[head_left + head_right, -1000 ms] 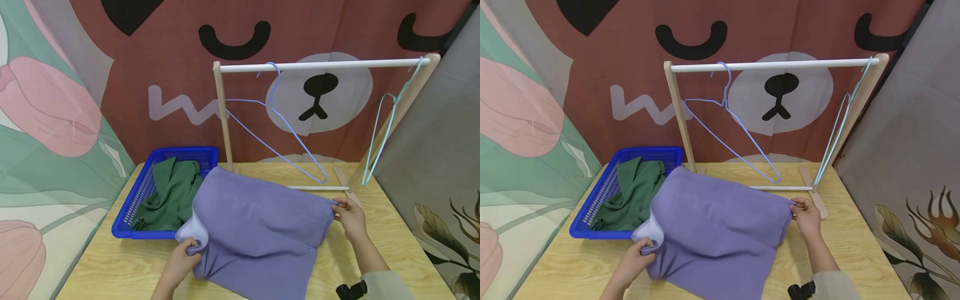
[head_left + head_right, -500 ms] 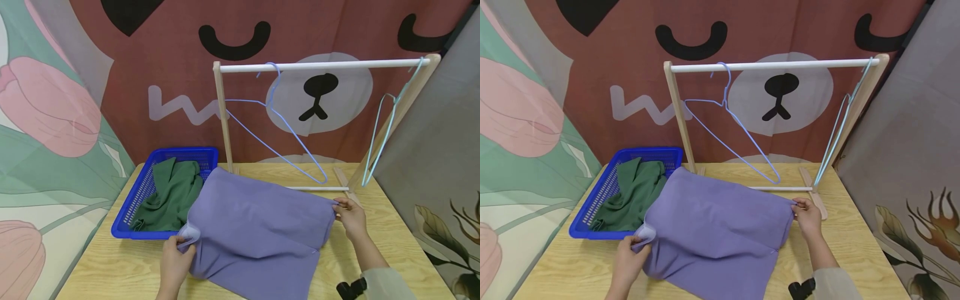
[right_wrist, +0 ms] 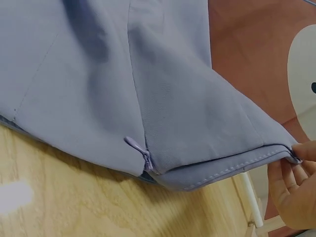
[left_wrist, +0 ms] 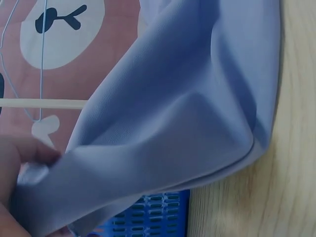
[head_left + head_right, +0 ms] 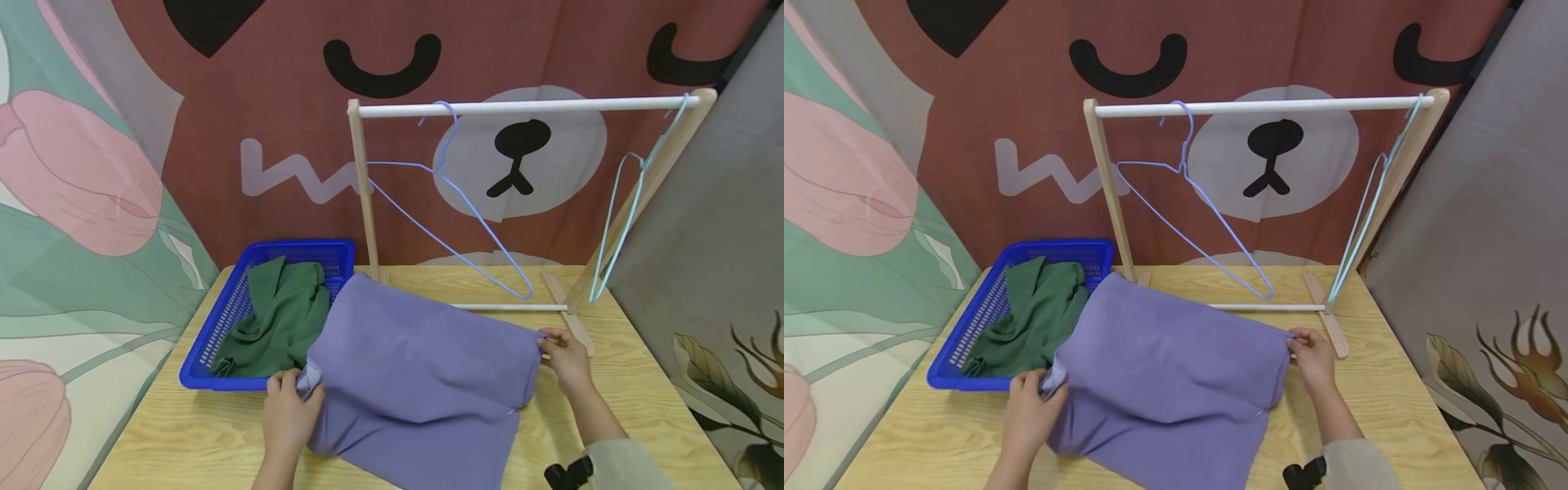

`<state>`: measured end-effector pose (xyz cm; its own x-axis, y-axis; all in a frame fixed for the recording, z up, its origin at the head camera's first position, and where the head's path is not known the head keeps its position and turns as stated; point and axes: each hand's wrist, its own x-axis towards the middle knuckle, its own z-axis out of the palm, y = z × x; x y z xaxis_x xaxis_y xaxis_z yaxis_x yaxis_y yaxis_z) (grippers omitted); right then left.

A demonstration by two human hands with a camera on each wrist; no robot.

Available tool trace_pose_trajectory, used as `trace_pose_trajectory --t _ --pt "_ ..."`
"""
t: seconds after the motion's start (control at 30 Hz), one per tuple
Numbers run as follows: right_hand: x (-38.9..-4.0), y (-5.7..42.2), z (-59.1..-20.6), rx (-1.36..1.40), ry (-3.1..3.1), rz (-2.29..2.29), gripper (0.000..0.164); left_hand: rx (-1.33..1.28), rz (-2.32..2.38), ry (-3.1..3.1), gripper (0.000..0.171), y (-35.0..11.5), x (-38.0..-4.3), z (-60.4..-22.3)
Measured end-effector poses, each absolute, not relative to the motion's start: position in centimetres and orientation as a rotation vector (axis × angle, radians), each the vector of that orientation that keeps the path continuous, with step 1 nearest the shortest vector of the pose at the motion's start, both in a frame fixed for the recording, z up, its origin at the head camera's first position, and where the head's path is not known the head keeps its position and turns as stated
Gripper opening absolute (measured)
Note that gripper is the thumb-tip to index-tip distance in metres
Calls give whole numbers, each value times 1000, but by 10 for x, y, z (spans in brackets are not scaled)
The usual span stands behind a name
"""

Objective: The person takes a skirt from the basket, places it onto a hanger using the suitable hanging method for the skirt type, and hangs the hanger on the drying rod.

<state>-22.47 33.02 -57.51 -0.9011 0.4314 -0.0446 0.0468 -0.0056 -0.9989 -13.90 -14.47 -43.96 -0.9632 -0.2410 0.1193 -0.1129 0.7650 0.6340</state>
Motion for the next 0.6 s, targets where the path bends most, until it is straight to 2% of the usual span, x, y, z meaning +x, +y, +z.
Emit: trace_pose_trajectory --t 0.17,0.27,0.5,0.6 --pt "-218 319 -568 -482 -1944 2053 22 218 -845 -2646 26 -139 -137 -445" --pt "-209 304 -545 -530 -2016 2046 30 151 -834 -2610 18 -138 -137 -446" --pt "-178 265 -494 -634 -2304 1876 63 92 -1067 -2617 10 -135 -137 -451" --pt "-166 253 -476 -644 -2403 1857 66 81 -1144 -2594 10 -133 -137 -453"
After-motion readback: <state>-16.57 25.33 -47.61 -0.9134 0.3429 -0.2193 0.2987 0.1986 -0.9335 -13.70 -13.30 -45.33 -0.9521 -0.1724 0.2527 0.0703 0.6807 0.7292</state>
